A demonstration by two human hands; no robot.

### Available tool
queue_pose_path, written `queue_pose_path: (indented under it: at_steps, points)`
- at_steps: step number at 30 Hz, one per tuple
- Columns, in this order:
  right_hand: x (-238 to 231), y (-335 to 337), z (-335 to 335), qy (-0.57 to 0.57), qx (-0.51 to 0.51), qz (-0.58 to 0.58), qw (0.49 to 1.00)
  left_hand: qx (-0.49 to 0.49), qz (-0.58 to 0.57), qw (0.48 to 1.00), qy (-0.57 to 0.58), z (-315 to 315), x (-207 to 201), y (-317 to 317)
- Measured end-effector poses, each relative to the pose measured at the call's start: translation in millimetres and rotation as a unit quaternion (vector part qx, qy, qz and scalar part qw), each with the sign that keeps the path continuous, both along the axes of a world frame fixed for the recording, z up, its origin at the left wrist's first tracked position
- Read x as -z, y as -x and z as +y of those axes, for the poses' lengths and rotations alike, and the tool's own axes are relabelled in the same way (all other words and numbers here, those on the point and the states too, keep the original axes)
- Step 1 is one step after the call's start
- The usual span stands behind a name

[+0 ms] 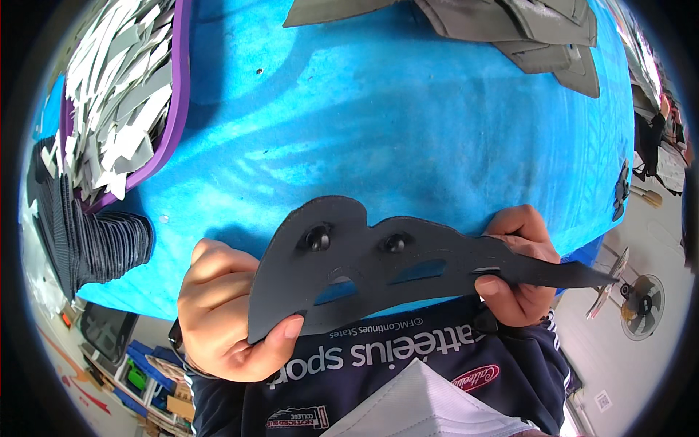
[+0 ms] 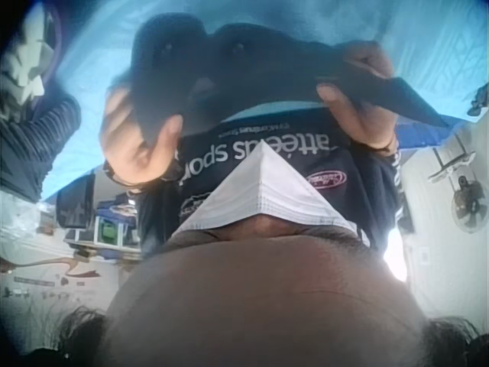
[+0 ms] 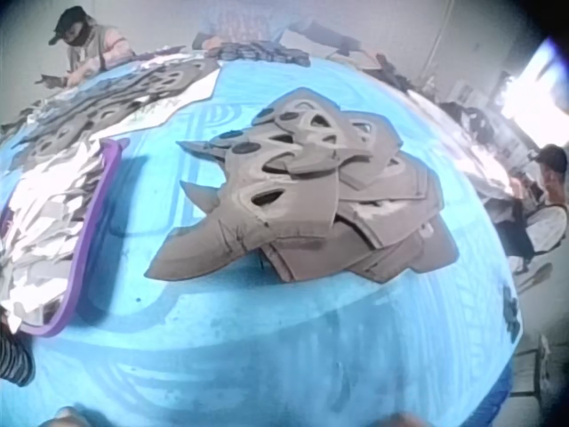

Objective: The person is sorting and inspecting various shoe components, including cut patterns and white strips, on a blue work surface.

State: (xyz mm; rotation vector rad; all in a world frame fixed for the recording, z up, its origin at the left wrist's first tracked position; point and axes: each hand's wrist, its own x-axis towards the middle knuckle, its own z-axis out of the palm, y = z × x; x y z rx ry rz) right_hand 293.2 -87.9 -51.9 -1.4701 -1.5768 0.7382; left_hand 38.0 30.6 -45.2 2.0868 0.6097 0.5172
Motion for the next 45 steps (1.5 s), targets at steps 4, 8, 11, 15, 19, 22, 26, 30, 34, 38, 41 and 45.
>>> queue_pose_path:
  at_steps: [4,8,11,15,19,22,26,30,34,38,41,45]
  points:
    - [-1.6,0.9,-0.6,0.024,0.017,-0.008,1.0,-0.008,-0.003,1.0,-0.008,0.5,-4.0,-3.1]
    - [2.0,2.6,-1.2,0.005,0.028,0.012,1.0,0.013,-0.024,1.0,0.001,-1.8,-4.8,-1.4]
    - [3.3,1.0,-2.1,0.007,0.021,-0.003,1.0,-0.011,0.061,0.998,-0.023,-2.2,-3.4,-5.7]
    - [1.0,1.1,1.3,0.012,0.013,-0.039,0.999,-0.013,0.068,0.997,-0.024,-1.8,-3.0,-5.1]
    - [1.5,2.6,3.7,0.003,0.004,-0.073,0.997,-0.003,0.096,0.995,-0.011,-0.9,-6.7,-1.8]
    - [0.3,6.8,6.6,0.01,0.025,-0.075,0.997,0.008,0.12,0.993,-0.003,-0.3,-9.7,-1.1]
    - [-0.5,4.8,9.4,0.003,0.018,-0.138,0.99,-0.013,0.095,0.995,-0.019,-0.2,-6.0,-5.2]
    - [0.8,2.0,6.4,-0.006,0.0,-0.139,0.99,-0.03,0.075,0.997,-0.021,-2.2,-4.0,-2.9]
    - [0.4,1.1,7.3,0.005,-0.006,-0.129,0.992,-0.033,0.116,0.993,-0.006,-3.2,-6.2,-1.1]
    - [-2.5,3.6,8.3,0.015,0.004,-0.121,0.993,-0.041,0.117,0.992,-0.015,-4.6,-5.8,-0.8]
    - [-3.4,4.1,10.2,0.025,0.007,-0.141,0.99,-0.046,0.112,0.993,-0.009,-4.0,-4.0,-1.7]
    - [-3.9,5.8,11.1,0.032,0.02,-0.147,0.988,-0.055,0.12,0.991,-0.009,-3.8,-6.3,-2.9]
